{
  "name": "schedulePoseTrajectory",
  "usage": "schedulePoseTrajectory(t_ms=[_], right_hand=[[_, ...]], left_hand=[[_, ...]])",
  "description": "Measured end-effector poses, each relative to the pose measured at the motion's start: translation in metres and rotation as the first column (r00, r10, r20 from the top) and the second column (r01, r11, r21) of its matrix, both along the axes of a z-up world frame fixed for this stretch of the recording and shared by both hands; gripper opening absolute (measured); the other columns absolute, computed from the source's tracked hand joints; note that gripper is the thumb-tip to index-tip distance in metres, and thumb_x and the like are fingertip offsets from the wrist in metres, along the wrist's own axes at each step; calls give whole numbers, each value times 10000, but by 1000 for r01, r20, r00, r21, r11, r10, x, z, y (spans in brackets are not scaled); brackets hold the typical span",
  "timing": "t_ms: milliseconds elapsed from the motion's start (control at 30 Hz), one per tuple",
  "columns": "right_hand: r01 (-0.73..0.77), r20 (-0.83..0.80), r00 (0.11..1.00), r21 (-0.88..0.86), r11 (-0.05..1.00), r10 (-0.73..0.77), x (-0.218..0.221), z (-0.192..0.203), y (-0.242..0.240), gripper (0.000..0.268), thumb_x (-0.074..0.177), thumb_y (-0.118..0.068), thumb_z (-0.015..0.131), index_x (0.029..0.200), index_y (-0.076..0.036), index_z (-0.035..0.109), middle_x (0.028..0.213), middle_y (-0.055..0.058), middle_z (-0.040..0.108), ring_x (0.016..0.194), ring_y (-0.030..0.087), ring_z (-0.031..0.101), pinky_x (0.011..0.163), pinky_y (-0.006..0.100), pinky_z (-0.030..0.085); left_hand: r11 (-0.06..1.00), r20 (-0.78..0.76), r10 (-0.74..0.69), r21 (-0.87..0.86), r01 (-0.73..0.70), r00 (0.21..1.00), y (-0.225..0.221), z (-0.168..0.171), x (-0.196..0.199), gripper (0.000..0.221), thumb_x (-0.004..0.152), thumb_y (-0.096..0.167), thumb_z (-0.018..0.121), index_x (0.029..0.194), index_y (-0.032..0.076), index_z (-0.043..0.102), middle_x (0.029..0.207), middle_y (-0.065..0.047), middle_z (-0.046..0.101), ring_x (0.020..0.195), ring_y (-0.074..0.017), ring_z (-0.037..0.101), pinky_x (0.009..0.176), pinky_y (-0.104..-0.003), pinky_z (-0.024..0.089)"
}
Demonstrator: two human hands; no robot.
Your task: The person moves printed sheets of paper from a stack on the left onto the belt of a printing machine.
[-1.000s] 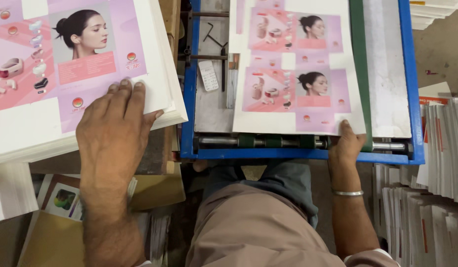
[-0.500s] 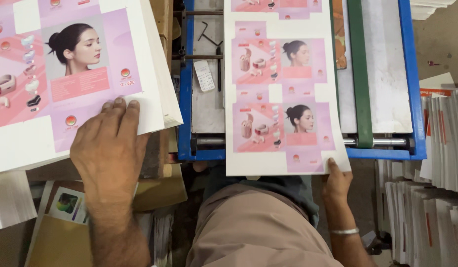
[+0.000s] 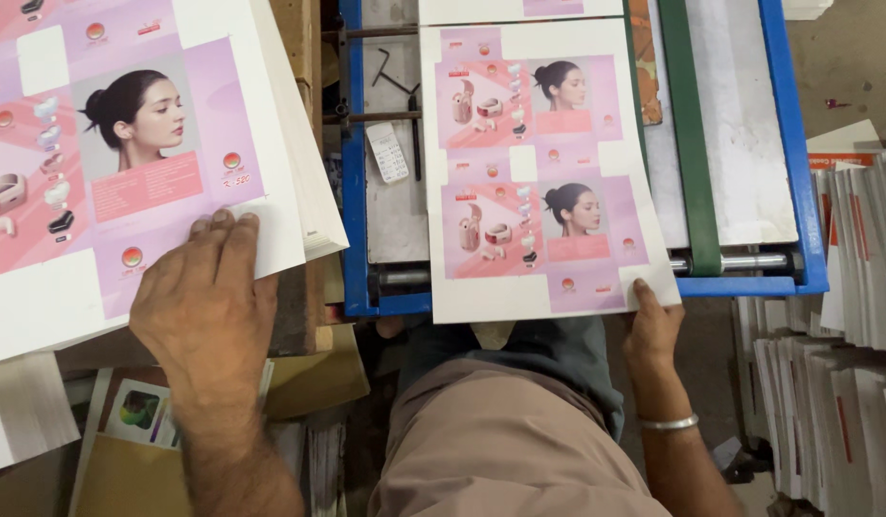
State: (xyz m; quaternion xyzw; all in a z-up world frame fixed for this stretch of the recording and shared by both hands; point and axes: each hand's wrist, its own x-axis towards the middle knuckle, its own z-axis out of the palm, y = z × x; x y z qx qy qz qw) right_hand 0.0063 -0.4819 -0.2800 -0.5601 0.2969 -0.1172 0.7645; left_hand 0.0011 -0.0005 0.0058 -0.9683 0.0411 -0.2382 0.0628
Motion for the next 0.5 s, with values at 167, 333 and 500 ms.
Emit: schedulePoseTrajectory(t_ms=[167, 333, 500], right_hand=[[-16, -10, 1000, 78, 997, 17, 34, 7, 4, 374, 971, -44, 613, 1339, 8, 575, 1176, 97, 676, 1007, 232, 700, 780, 365, 610], [-5, 23, 1000, 176, 984, 1, 64, -5, 5, 399, 971, -40, 629, 1353, 21, 532, 1216, 113, 688, 1066, 244, 732, 842, 381, 657], [-126, 50, 992, 246, 961, 117, 76, -12, 1, 358, 1034, -121, 630, 1343, 30, 534, 1196, 168, 668, 1004, 285, 703, 753, 389, 610]], left_hand=[[1000, 44, -7, -17, 8, 999, 1, -2, 0, 435, 809, 172, 912, 1197, 91, 734, 1181, -53, 744, 1152, -232, 721, 942, -377, 564], [1000, 40, 4, -19, -3, 999, 4, -5, -1, 420, 813, 194, 899, 1185, 87, 735, 1176, -57, 749, 1083, -218, 725, 899, -366, 563], [1000, 73, -12, -21, 13, 997, 7, -12, -1, 366, 905, 221, 903, 1196, 88, 725, 1176, -51, 732, 1070, -200, 705, 910, -356, 540]])
